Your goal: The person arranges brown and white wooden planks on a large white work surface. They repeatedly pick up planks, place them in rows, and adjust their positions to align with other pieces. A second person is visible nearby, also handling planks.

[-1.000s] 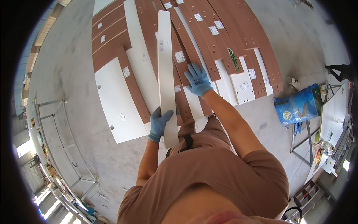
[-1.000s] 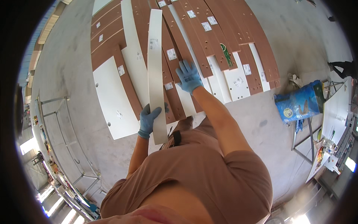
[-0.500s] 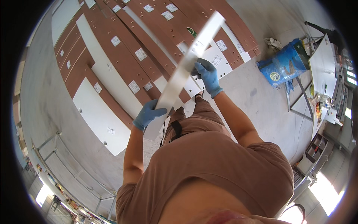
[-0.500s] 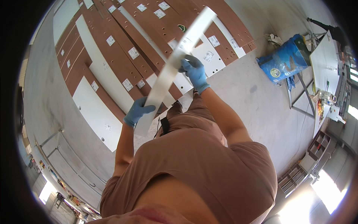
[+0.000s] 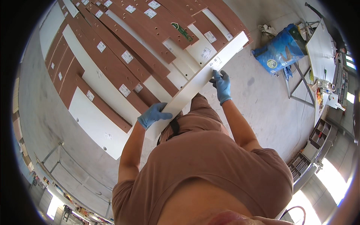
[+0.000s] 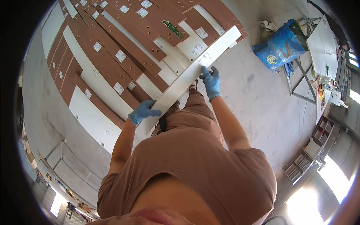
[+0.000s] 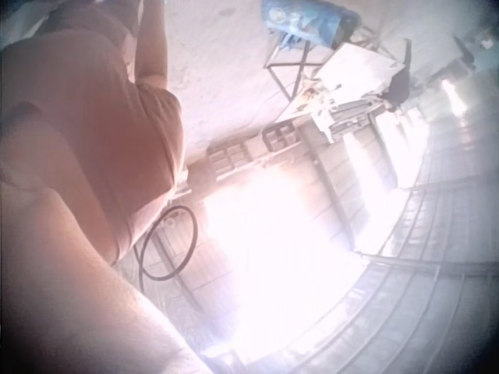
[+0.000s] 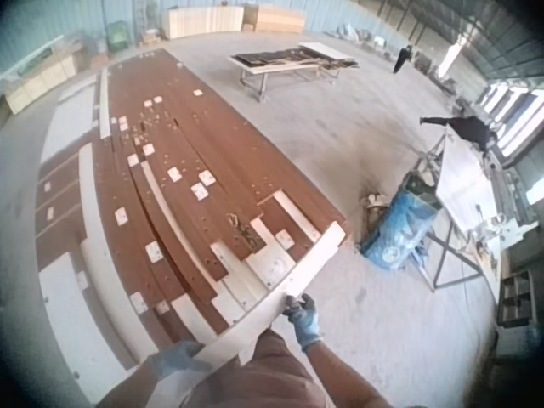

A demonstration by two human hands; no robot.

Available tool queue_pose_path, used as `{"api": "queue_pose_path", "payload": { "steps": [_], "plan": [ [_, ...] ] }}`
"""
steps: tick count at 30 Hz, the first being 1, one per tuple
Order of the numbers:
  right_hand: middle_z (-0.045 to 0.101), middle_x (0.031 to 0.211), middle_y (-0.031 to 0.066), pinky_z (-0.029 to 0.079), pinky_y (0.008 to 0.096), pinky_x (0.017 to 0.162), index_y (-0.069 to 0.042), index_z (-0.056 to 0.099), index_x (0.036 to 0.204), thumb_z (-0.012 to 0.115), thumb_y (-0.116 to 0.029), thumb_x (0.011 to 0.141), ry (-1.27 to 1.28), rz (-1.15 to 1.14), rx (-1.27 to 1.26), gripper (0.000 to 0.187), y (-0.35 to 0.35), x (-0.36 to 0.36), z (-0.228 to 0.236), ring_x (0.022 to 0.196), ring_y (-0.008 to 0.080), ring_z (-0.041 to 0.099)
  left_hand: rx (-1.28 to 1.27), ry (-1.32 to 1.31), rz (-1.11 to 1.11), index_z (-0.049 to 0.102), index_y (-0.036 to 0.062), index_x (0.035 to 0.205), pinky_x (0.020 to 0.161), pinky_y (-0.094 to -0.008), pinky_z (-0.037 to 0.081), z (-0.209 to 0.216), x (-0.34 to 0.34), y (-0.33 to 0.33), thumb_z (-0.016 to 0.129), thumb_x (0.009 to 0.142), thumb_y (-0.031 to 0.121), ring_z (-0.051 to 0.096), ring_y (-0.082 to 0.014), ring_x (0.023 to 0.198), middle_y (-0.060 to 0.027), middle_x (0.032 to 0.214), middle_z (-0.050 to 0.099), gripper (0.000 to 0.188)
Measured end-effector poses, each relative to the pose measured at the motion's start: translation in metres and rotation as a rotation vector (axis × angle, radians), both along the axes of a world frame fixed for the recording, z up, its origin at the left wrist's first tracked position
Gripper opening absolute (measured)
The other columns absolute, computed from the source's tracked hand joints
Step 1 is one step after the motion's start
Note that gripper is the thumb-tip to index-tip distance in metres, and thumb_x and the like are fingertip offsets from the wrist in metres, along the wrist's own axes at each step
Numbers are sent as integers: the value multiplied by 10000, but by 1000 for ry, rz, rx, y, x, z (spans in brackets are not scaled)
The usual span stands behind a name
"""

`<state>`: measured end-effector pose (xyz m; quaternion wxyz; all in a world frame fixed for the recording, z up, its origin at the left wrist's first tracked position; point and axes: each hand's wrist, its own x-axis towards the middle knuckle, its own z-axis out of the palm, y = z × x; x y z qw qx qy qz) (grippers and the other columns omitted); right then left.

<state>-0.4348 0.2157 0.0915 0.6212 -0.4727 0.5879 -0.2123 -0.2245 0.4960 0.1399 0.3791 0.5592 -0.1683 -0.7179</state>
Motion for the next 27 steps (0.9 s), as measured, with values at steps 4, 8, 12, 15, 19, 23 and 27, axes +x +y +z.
{"api": "queue_pose_path", "payload": {
  "steps": [4,8,12,15,19,23,27],
  "plan": [
    [680,815,55,457,269,529,25,693,1139,719,-355,1020,-104,-36,198,399,-24,-16,-19,609,130,611,-20,-66,-128,685,-31,1320,930,-316,533,-3,3,-27,823,853,250,675,-165,1029,-84,1141,736,562],
    [635,700,20,371,260,456,3,726,1043,705,-351,1031,-173,-119,214,355,-55,-19,-48,488,105,485,-76,-192,-203,642,-34,1368,951,-323,525,-24,-5,-66,795,889,296,668,-186,1071,-110,1169,725,602],
    [675,730,35,394,258,445,-23,724,1038,727,-323,1018,-132,-173,168,300,-77,-18,-67,495,116,535,-202,-508,-179,588,-21,1431,989,-369,527,-44,-17,-79,788,892,355,690,-288,1133,-202,1233,718,686],
    [732,798,56,445,250,465,-13,728,1093,739,-303,1011,-73,-201,144,302,-78,-13,-70,526,122,602,-224,-966,-220,520,-7,1480,963,-460,541,-47,-32,-76,789,823,343,685,-427,1095,-246,1181,716,791],
    [744,804,71,497,255,491,15,725,1158,729,-321,1018,-87,-146,97,364,-70,-19,-63,559,149,661,-220,-1103,-285,466,8,1530,978,-489,532,-43,-47,-69,790,784,343,666,-432,1089,-252,1202,683,880],
    [787,932,125,543,272,575,21,717,1125,597,-425,1087,-105,62,35,464,-105,-54,-55,718,190,759,-294,-1102,-149,460,-20,1536,963,-495,535,-43,-53,-71,785,770,322,660,-421,1084,-262,1229,675,899],
    [786,1052,192,602,378,832,26,723,1122,597,-370,1056,503,92,-786,421,-241,-78,-64,1015,296,772,-345,-1155,-53,456,-67,1521,904,-500,555,-38,-53,-74,802,778,292,681,-420,1017,-258,1173,706,895]
  ]
}}
